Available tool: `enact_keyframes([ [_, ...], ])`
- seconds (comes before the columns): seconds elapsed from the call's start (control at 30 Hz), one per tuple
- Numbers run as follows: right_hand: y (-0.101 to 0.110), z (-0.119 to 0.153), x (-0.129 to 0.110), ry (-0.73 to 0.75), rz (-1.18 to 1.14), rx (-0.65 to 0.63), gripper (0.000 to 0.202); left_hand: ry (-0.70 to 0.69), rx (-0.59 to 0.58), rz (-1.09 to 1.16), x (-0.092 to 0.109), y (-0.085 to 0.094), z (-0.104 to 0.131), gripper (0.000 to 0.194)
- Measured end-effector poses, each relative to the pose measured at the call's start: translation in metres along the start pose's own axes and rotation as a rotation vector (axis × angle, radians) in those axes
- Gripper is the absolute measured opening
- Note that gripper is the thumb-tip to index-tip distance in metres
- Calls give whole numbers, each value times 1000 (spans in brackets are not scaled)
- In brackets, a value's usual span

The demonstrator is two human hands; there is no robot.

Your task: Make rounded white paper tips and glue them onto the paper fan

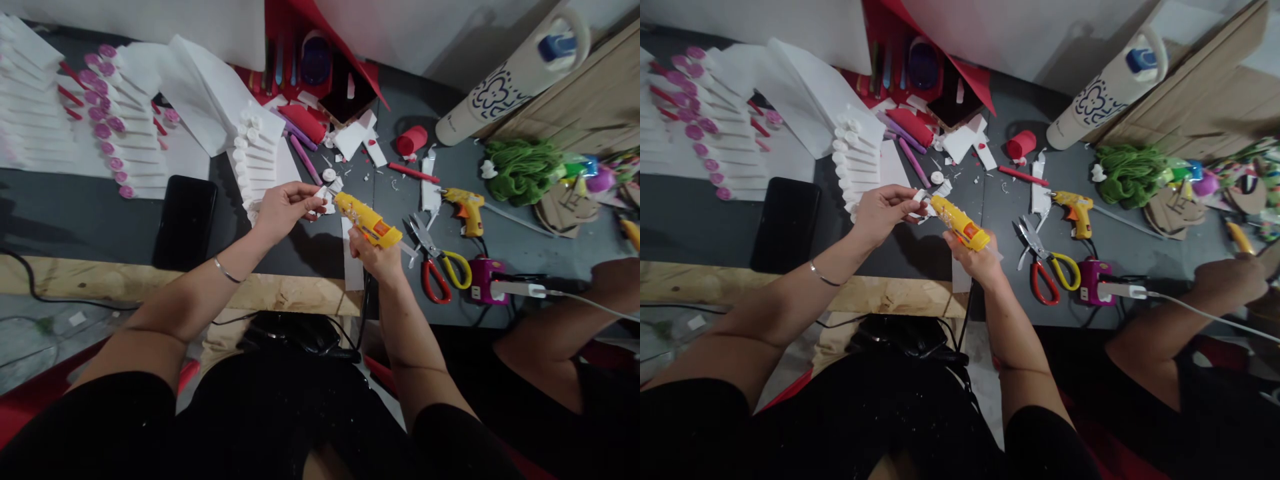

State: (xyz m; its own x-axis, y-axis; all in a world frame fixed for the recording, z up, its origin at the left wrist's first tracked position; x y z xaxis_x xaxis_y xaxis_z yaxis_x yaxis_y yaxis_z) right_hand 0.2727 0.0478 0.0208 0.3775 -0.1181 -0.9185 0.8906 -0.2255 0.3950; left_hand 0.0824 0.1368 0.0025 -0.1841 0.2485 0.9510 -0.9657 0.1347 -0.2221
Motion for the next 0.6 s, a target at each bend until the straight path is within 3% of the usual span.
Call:
enact_keyframes([
  [0.23, 10, -9, 10, 46, -9, 77, 51, -63, -15, 21, -1, 2, -3, 37],
  [0.43, 26, -28, 22, 219, 489, 261, 43, -224, -67, -22, -7, 4, -8, 55],
  [0.6, 26, -41, 41, 240, 728, 271, 33, -462, -73, -193, 0, 3, -1, 55],
])
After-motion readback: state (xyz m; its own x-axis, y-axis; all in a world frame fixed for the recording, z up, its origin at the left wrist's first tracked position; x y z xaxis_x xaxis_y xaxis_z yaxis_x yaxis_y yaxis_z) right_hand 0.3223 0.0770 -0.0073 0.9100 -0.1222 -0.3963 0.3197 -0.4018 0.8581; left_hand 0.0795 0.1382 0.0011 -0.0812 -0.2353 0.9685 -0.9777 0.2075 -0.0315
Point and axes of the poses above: each hand's wrist, its own z-axis away from the middle knuckle, its own y-axis out of the back of the hand, x = y × z, the point moved 2 cm from there along -z, towards the middle knuckle, and after that the axes turned 7 degrees about x, right-handed, at the moved point
